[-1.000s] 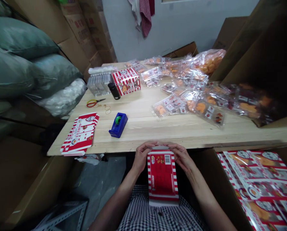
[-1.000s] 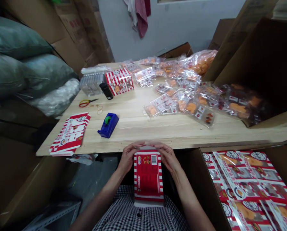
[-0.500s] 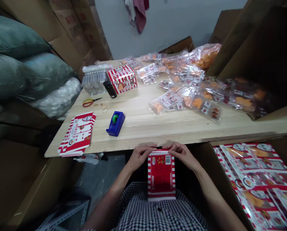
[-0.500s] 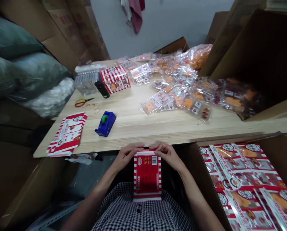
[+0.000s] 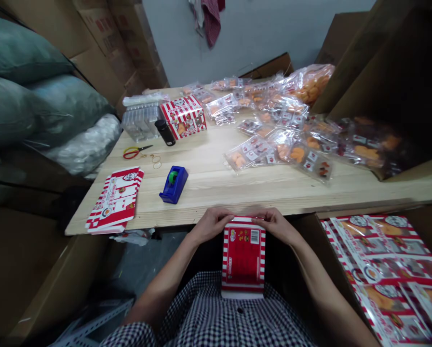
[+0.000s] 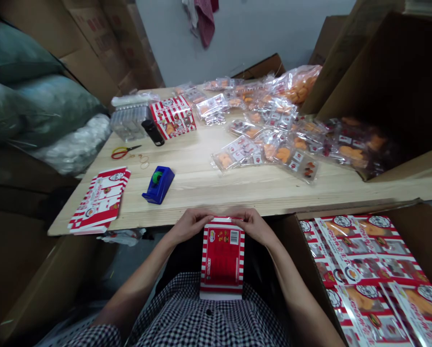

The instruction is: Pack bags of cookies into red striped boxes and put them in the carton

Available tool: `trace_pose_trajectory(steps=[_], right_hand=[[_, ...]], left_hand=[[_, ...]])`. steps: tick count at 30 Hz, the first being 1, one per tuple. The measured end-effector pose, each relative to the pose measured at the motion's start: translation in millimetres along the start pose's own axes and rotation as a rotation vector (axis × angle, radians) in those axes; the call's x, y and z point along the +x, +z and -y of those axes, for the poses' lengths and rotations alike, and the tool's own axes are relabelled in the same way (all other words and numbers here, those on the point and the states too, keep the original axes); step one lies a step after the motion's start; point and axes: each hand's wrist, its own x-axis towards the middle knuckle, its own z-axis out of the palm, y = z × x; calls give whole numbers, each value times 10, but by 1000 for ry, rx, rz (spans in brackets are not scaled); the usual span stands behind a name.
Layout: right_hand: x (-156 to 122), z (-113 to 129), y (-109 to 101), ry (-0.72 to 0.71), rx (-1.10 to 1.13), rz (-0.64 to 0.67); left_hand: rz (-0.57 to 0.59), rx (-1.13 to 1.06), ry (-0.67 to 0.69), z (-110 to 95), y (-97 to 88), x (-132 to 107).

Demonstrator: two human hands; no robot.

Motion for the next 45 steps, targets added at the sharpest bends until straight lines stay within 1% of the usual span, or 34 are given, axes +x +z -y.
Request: trace_pose_trajectory(steps=[4, 8, 11, 14, 15, 18, 20, 22, 26, 30, 34, 37, 39, 41, 43, 45], right_hand=[[-13, 16, 34, -14, -3, -32], [-56, -7, 53, -3, 11, 15], [-110, -79, 57, -6, -3, 11], [-143, -116, 0, -30, -35, 11], [-143, -108, -36, -32, -38, 44], [-105, -45, -156, -8, -43, 197], [-59, -8, -201, 0, -59, 249], [-18, -2, -195, -20, -85, 232], [-31, -34, -90, -73, -124, 173], [-205, -11, -17, -69, -128, 212], [-428, 41, 17, -141, -203, 202], [-588, 63, 52, -171, -253, 208], [-695, 53, 94, -180, -300, 203], [-796, 8, 164, -203, -344, 181], [-874, -72, 267, -233, -345, 140], [-918, -171, 394, -269, -301, 71]], left_hand=[[7, 68, -14, -69, -19, 14], [24, 100, 9, -120, -4, -72], [-13, 105, 29, -116, 63, -157], [-63, 124, 14, -91, 130, -183], [-71, 134, 4, -85, 144, -175], [-61, 157, -9, -87, 155, -125], [-49, 173, -11, -99, 139, -98], [-46, 186, -15, -114, 113, -94], [-26, 180, 13, -145, 50, -151], [46, 215, 55, -209, 16, -265], [37, 187, 129, -286, 48, -432], [33, 202, 156, -318, 87, -585], [49, 246, 174, -319, 120, -695], [61, 235, 177, -304, 178, -813], [36, 152, 164, -278, 269, -934], [-39, 59, 146, -244, 376, -1038]])
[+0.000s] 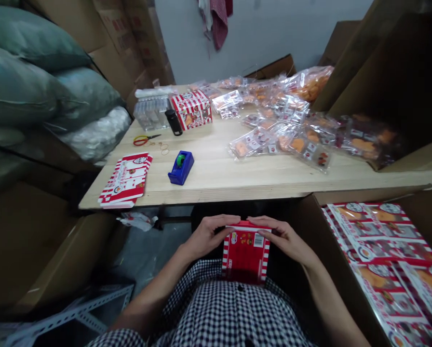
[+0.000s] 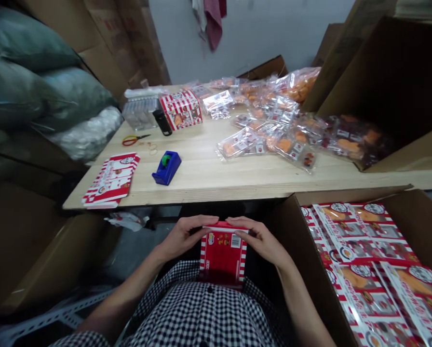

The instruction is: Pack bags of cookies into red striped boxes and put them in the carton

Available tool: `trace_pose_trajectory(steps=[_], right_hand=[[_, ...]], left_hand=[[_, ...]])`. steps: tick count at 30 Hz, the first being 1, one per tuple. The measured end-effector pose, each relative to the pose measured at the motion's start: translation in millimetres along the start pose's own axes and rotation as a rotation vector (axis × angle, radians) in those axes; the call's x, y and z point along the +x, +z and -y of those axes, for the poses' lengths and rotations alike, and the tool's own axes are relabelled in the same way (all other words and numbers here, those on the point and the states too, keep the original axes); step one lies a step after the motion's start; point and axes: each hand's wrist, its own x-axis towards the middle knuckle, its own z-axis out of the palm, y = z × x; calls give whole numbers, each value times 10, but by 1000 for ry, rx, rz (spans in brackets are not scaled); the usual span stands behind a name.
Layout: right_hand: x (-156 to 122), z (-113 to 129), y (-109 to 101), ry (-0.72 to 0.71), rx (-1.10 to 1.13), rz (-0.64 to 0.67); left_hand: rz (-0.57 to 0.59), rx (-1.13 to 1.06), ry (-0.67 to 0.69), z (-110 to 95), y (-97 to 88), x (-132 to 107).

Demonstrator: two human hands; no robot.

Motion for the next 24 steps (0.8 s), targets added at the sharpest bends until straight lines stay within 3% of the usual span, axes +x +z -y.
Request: trace_pose_trajectory(steps=[3, 5, 6, 8, 9, 11, 13, 15, 19, 24], right_hand=[[-25, -72, 201, -24, 15, -162], [-20, -114, 264, -19, -2, -232], [-15, -132, 270, -9, -5, -247], [3, -160, 238, 7, 3, -258], [15, -168, 212, 14, 14, -261], [49, -169, 160, 19, 34, -257], [92, -159, 127, 7, 35, -251], [136, -156, 112, -7, 21, -246], [194, -186, 66, -15, 2, -267], [232, -90, -51, -19, -25, -385]], left_hand=[[-41, -59, -32, 83, 47, -67], [-124, -23, -90, 211, -114, -10], [-250, 25, -140, 293, -266, 44], [-667, 154, -263, 470, -681, 175], [-818, 203, -301, 557, -911, 239], [-948, 248, -351, 723, -1329, 340], [-943, 242, -394, 876, -1607, 402], [-899, 198, -432, 1011, -1731, 438], [-853, 40, -460, 1185, -1755, 498], [-893, -136, -425, 1188, -1802, 534]])
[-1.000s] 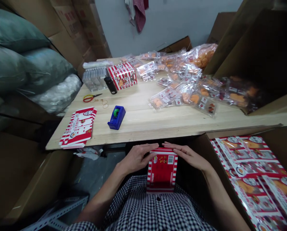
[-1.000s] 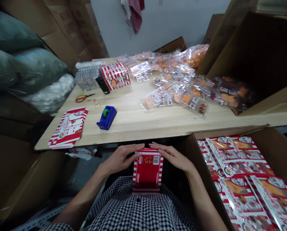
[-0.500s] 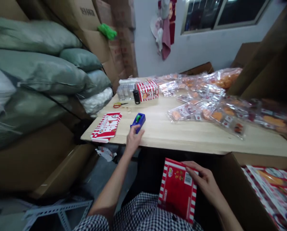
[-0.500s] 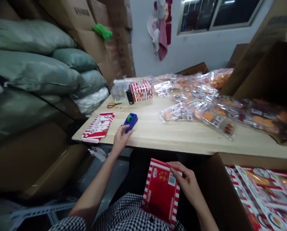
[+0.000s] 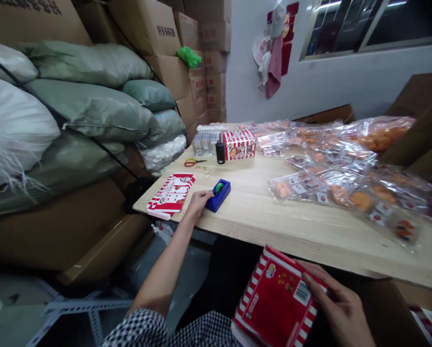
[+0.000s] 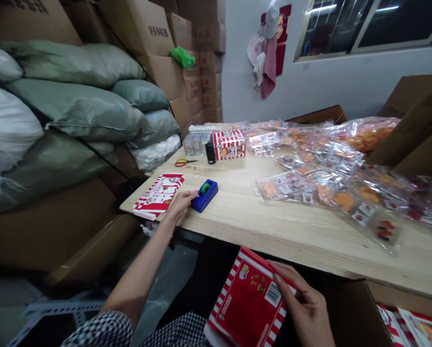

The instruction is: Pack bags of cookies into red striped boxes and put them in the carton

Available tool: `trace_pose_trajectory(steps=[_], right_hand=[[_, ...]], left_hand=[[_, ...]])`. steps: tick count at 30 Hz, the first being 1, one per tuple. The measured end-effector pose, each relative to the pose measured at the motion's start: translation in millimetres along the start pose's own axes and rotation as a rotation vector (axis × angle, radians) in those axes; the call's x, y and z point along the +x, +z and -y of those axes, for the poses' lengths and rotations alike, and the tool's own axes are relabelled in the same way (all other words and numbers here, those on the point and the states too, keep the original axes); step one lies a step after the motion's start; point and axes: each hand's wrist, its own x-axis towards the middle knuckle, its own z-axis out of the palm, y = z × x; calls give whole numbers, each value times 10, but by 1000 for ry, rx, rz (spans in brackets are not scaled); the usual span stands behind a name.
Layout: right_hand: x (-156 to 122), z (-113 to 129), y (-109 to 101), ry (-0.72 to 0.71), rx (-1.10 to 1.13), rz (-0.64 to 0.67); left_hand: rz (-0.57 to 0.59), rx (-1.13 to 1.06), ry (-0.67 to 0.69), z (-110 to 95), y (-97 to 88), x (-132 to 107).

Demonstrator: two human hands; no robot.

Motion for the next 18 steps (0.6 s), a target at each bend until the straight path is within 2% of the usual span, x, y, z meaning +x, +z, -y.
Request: trace_pose_trajectory(steps=[5, 10, 18], right_hand=[[45, 118, 41, -29, -38, -135], [-8, 47, 228, 2, 1, -26], [-73, 97, 389, 2, 30, 31]], left_hand=[[-5, -61, 0, -13, -84, -121], [-72, 27, 94, 85, -111, -323], [-204, 190, 142, 188, 165, -532]])
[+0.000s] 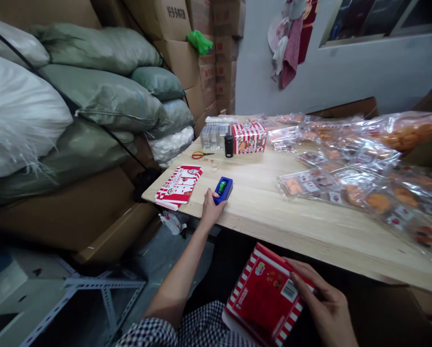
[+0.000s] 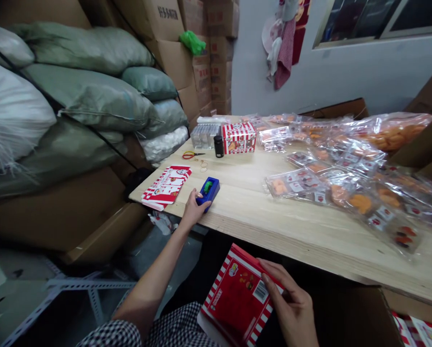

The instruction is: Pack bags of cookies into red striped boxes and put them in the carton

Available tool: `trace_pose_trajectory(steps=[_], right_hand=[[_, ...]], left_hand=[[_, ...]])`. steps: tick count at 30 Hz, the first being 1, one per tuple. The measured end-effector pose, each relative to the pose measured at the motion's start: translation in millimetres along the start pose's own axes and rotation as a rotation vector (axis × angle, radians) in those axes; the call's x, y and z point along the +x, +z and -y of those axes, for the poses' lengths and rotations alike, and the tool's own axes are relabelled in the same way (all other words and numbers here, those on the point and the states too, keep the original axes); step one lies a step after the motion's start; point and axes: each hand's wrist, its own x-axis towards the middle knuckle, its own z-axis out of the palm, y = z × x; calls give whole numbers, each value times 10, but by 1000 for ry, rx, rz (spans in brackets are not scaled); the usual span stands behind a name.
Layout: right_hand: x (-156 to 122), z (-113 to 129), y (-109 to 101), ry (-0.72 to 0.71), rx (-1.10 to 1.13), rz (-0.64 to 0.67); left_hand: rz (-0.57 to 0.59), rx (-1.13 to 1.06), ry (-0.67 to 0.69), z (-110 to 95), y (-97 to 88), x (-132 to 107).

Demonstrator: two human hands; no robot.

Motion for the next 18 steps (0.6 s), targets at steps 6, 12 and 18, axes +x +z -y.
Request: trace_pose_trajectory(steps=[6, 12, 18], right_hand=[[27, 30, -16, 0, -6, -5], [59, -10, -16, 45, 7, 29], [89, -54, -107, 102, 17, -7]], left_hand=[[-34, -45, -23, 25, -22, 160], [168, -207, -164, -19, -293, 528], [241, -346, -236, -10, -478, 496]])
